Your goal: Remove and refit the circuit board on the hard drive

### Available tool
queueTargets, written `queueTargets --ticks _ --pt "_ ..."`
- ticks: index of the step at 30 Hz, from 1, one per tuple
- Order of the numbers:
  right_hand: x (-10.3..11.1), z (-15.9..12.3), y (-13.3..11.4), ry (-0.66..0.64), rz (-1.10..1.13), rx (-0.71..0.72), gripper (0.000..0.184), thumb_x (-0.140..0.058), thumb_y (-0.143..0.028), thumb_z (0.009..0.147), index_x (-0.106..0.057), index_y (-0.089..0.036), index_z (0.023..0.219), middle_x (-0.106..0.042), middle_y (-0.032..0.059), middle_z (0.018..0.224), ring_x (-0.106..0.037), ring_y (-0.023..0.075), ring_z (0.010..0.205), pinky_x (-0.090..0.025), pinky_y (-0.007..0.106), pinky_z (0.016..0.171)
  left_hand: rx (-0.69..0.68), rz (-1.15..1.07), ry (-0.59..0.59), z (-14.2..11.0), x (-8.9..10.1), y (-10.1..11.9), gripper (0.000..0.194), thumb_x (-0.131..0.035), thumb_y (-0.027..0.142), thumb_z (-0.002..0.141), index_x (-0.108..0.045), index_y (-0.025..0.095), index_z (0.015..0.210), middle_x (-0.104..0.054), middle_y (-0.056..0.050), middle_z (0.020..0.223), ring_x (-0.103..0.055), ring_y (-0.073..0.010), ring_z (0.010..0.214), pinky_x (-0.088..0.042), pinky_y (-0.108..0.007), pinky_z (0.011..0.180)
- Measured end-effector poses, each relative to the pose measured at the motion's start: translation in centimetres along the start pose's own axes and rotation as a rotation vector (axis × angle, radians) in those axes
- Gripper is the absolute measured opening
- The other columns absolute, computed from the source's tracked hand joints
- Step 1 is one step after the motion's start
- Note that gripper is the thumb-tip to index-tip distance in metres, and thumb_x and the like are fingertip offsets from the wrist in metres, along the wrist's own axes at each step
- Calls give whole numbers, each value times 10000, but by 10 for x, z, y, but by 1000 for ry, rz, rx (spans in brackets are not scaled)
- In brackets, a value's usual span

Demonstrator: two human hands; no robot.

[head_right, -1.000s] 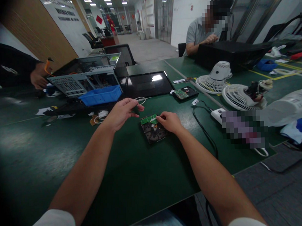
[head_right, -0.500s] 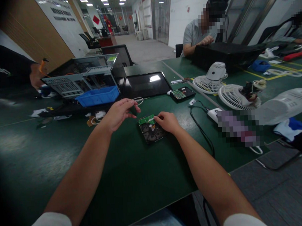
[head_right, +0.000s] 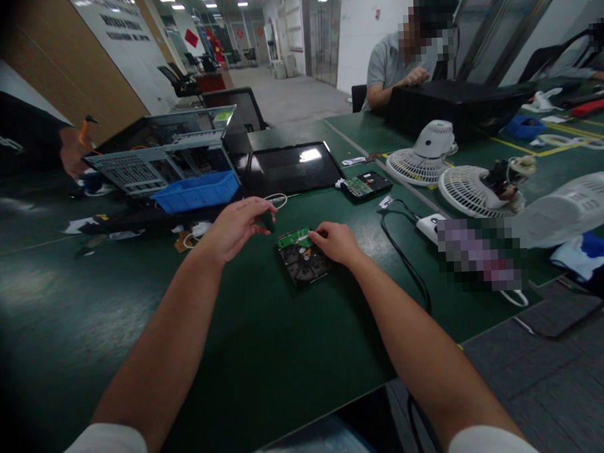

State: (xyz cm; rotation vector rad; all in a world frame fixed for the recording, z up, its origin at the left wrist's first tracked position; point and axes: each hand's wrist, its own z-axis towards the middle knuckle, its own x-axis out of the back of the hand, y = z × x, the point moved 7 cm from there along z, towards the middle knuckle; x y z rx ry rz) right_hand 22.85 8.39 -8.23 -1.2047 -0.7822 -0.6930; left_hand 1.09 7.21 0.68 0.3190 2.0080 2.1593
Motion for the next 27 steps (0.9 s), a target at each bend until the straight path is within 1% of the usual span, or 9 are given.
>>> queueTargets --ticks 3,6,10,13,16,19,24,27 --pt "0 0 -1 -2 -5 5 329 -611 -509 970 -765 -231 885 -781 41 877 -664 181 752 -376 290 646 4 11 7 1 2 -1 246 -664 406 879 -730 174 929 -691 -85 941 -653 -217 930 -533 -283 655" --pt "1 0 0 4 -5 1 329 -614 -515 967 -767 -233 893 -780 38 869 -662 180 748 -379 289 650 26 -8 21 2 2 -5 272 -669 427 881 -701 169 964 -723 -104 939 -681 -235 919 -543 -301 653" --pt "1 0 0 3 -11 5 335 -610 -521 968 -768 -234 899 -779 38 872 -664 181 758 -379 288 653 54 -30 62 2 4 -8 301 -715 444 863 -632 177 976 -754 -131 985 -711 -258 934 -552 -319 662" --pt "1 -1 -1 -1 -10 4 338 -607 -522 969 -770 -235 902 -780 40 880 -662 181 762 -381 287 658 51 -42 68 1 4 -7 306 -724 454 860 -615 185 954 -755 -130 1017 -711 -262 974 -558 -323 683" --pt "2 -1 -1 -2 -9 -3 337 -606 -521 969 -771 -235 898 -781 41 891 -662 182 768 -384 288 660 28 -8 59 1 4 -4 299 -746 461 840 -650 189 918 -734 -106 1054 -682 -243 1011 -561 -310 714" --pt "2 -1 -1 -6 -10 -3 337 -605 -518 971 -773 -236 896 -781 41 892 -664 185 770 -386 289 659 6 40 47 1 4 -1 279 -741 459 836 -706 192 908 -711 -91 1089 -655 -227 1013 -550 -287 700" --pt "1 -1 -1 -19 -19 0 342 -606 -519 973 -776 -232 899 -785 48 903 -667 188 780 -389 283 653 10 72 -6 -1 -1 2 295 -708 469 853 -755 193 944 -711 -90 1000 -659 -216 913 -518 -274 637" --pt "1 -1 -1 -16 -16 -1 346 -606 -527 973 -777 -232 911 -786 47 902 -668 186 776 -387 279 645 26 37 4 0 0 0 280 -683 445 863 -745 181 932 -718 -98 949 -672 -223 901 -522 -283 633"
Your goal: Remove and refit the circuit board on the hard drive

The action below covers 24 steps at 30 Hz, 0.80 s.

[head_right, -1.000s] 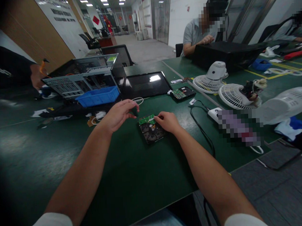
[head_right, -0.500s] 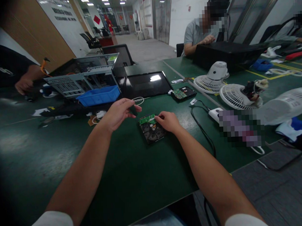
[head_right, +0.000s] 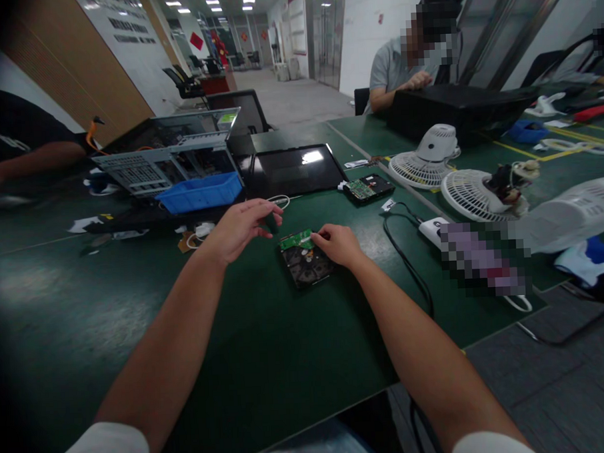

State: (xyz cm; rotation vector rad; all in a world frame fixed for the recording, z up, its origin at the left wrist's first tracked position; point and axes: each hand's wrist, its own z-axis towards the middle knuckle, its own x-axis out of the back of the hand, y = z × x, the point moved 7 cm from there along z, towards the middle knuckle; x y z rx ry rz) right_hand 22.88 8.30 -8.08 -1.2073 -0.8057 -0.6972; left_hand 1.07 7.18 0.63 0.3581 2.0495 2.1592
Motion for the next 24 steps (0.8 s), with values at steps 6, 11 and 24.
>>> queueTargets --ticks 6,11,24 --pt "-1 0 1 2 9 -3 351 -602 -528 974 -777 -228 919 -784 51 907 -667 183 779 -394 278 654 35 -60 79 1 4 -6 292 -704 445 876 -640 177 972 -759 -133 977 -714 -254 937 -552 -315 658" --pt "-1 0 0 4 15 3 344 -607 -522 973 -775 -226 919 -781 48 897 -664 182 774 -393 281 657 26 -71 42 0 0 -5 346 -740 483 875 -611 177 973 -752 -148 1086 -706 -253 1013 -556 -309 688" --pt "1 -1 -1 -1 17 -9 343 -613 -528 968 -781 -234 913 -789 47 909 -672 187 780 -397 281 644 -4 -7 -32 -3 -5 3 286 -715 451 860 -737 186 966 -722 -105 1027 -665 -226 948 -526 -277 638"
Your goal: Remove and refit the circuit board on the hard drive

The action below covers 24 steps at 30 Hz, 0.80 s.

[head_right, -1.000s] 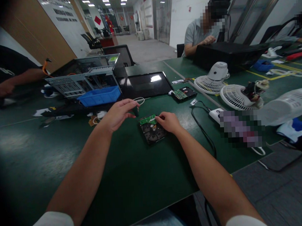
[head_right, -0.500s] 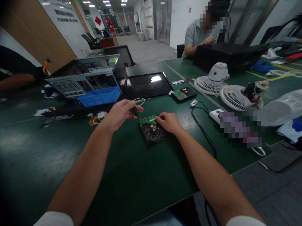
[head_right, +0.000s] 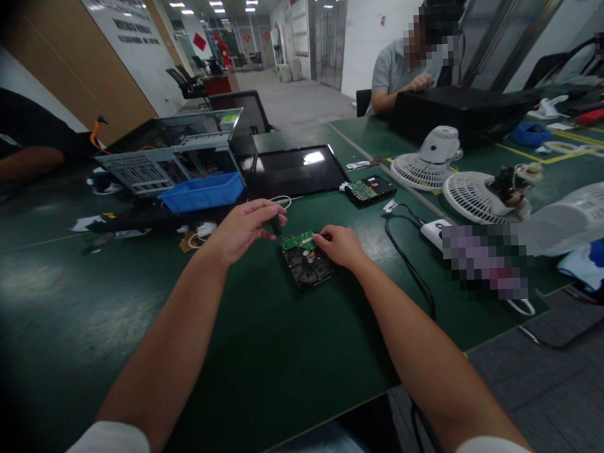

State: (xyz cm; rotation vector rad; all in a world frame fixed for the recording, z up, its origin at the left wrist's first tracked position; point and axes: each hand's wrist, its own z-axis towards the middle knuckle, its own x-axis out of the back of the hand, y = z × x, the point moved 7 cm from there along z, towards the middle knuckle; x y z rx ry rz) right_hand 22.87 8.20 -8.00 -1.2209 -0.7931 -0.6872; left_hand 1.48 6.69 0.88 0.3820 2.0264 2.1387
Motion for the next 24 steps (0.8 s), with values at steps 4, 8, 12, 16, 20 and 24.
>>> queueTargets --ticks 4,8,12,16,20,24 --pt "0 0 1 -1 -5 1 345 -612 -531 967 -782 -234 923 -789 48 921 -674 188 788 -398 280 647 33 -64 59 3 4 -6 274 -694 427 878 -672 179 994 -747 -128 992 -698 -251 943 -557 -315 656" --pt "-1 1 2 0 -9 12 343 -612 -528 969 -779 -232 927 -789 52 922 -673 188 783 -399 280 651 51 -106 120 5 10 -11 264 -681 406 892 -591 182 999 -762 -149 987 -728 -278 955 -562 -337 662" --pt "-1 1 2 8 -6 5 336 -611 -517 973 -781 -231 930 -791 52 923 -678 189 789 -408 280 660 23 -53 126 6 9 -9 241 -682 408 890 -594 195 962 -758 -132 1030 -712 -261 1005 -560 -324 702" --pt "-1 0 0 0 -6 4 335 -609 -515 974 -782 -232 926 -792 49 922 -681 190 792 -407 281 656 -44 86 123 6 9 -2 217 -684 412 871 -693 204 933 -719 -99 1110 -647 -247 1086 -548 -292 714" --pt "0 0 1 3 -10 1 332 -616 -515 971 -777 -231 910 -788 46 901 -673 186 774 -397 281 646 -60 90 106 5 9 0 241 -654 438 882 -728 214 931 -706 -82 1071 -640 -235 1037 -534 -280 683" --pt "-1 1 2 6 -6 7 347 -609 -530 971 -774 -232 907 -785 44 892 -667 184 766 -391 280 637 -45 81 76 4 7 0 249 -649 429 887 -741 211 965 -715 -81 1017 -654 -227 980 -528 -285 673"
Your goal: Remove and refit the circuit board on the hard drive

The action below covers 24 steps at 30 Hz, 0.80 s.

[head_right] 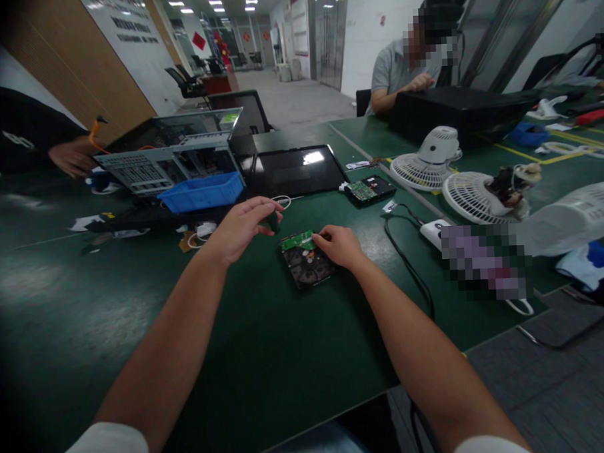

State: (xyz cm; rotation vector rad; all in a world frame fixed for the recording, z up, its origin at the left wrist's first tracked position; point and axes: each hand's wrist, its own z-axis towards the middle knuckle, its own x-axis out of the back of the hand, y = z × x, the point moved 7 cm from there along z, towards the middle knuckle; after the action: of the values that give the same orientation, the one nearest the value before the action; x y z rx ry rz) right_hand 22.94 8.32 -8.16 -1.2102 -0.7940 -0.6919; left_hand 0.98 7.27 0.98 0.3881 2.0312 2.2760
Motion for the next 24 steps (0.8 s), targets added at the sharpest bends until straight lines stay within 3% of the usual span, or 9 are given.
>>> queueTargets --ticks 5,10,24 --pt "-1 1 0 -9 -12 8 350 -604 -529 974 -777 -231 918 -787 49 908 -673 188 782 -401 284 655 28 -49 -34 -1 -4 0 266 -648 424 887 -727 190 985 -732 -105 1034 -668 -235 978 -530 -293 662" --pt "0 0 0 2 -9 2 343 -606 -522 974 -776 -231 910 -788 50 909 -673 189 779 -399 286 653 44 -104 3 -2 -3 -1 274 -677 408 879 -672 192 1047 -739 -98 989 -684 -232 938 -543 -302 663" --pt "0 0 0 13 7 9 338 -614 -524 965 -770 -232 896 -777 37 868 -660 179 755 -377 286 650 19 -124 -4 0 -3 -3 243 -668 401 893 -677 175 982 -747 -114 1040 -704 -250 1004 -568 -310 689"
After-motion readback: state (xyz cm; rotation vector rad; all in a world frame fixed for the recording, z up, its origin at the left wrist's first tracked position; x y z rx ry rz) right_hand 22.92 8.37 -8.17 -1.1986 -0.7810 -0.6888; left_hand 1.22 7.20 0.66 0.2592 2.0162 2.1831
